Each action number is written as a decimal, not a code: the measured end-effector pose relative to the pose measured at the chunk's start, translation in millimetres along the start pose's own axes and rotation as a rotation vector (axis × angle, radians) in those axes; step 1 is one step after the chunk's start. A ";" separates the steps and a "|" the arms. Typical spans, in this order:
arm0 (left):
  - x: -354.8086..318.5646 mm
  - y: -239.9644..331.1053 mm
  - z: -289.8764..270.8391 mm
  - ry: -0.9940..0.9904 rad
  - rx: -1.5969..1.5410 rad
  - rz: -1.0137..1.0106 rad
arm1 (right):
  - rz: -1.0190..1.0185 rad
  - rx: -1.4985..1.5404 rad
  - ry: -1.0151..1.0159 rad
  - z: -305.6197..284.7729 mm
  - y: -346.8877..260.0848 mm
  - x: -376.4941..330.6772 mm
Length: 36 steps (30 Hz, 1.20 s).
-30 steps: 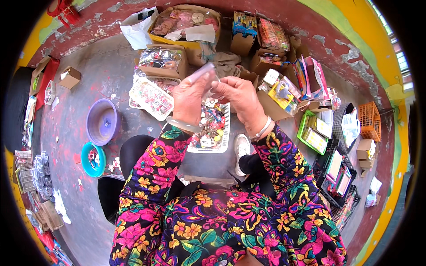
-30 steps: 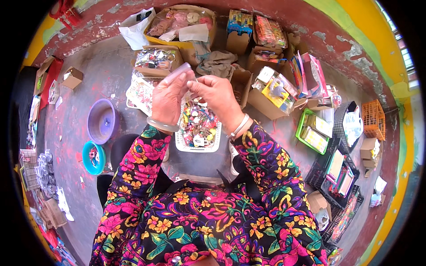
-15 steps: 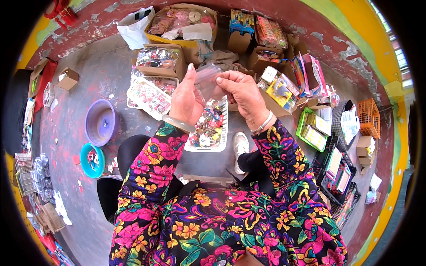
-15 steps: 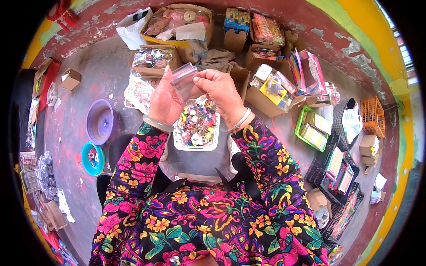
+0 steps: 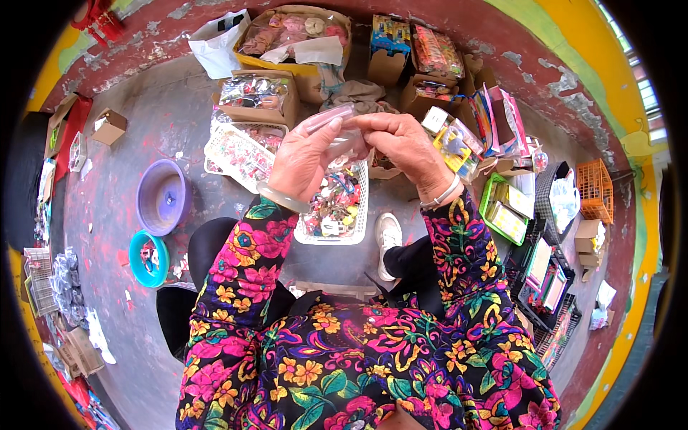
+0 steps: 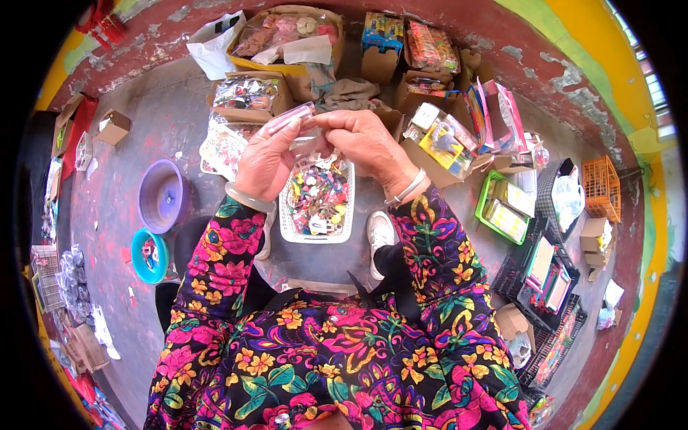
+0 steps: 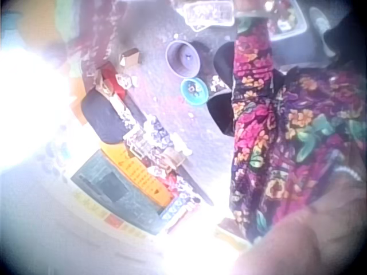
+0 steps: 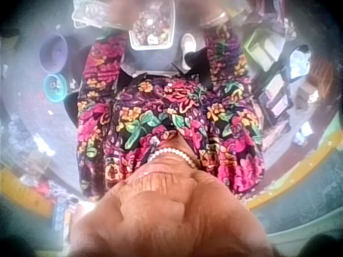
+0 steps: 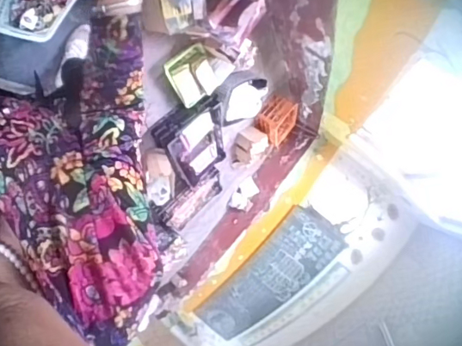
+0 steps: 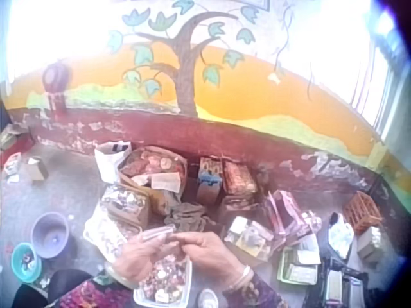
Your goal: The person sits on the floor and sorts small colorful craft items from a white basket into small clear plastic bags. They pick up items, place them into bags, and seal the bags one by one.
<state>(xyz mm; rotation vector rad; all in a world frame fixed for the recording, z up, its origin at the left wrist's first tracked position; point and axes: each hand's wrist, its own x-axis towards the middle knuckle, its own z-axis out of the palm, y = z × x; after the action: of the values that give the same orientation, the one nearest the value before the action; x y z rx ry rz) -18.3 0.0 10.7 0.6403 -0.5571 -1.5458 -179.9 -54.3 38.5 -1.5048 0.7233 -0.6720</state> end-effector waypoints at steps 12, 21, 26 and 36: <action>-1.4 -1.3 3.6 -0.062 0.013 -0.108 | -0.093 -0.073 0.229 -3.2 18.5 6.3; 1.6 1.0 -5.7 -0.037 0.396 0.053 | 0.012 0.076 0.274 -1.2 11.4 0.8; -4.3 27.1 -6.1 0.024 0.583 -0.200 | 0.095 0.233 0.278 -12.2 10.2 2.3; -0.8 30.1 -10.9 0.002 0.344 -0.043 | 0.081 0.430 0.368 -17.3 11.9 4.3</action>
<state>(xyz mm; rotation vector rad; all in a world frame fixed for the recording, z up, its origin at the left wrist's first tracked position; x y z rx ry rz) 11.0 -1.1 23.6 0.9196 -0.8216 -1.5013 -191.2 -68.9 27.5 -0.9633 0.8477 -0.9869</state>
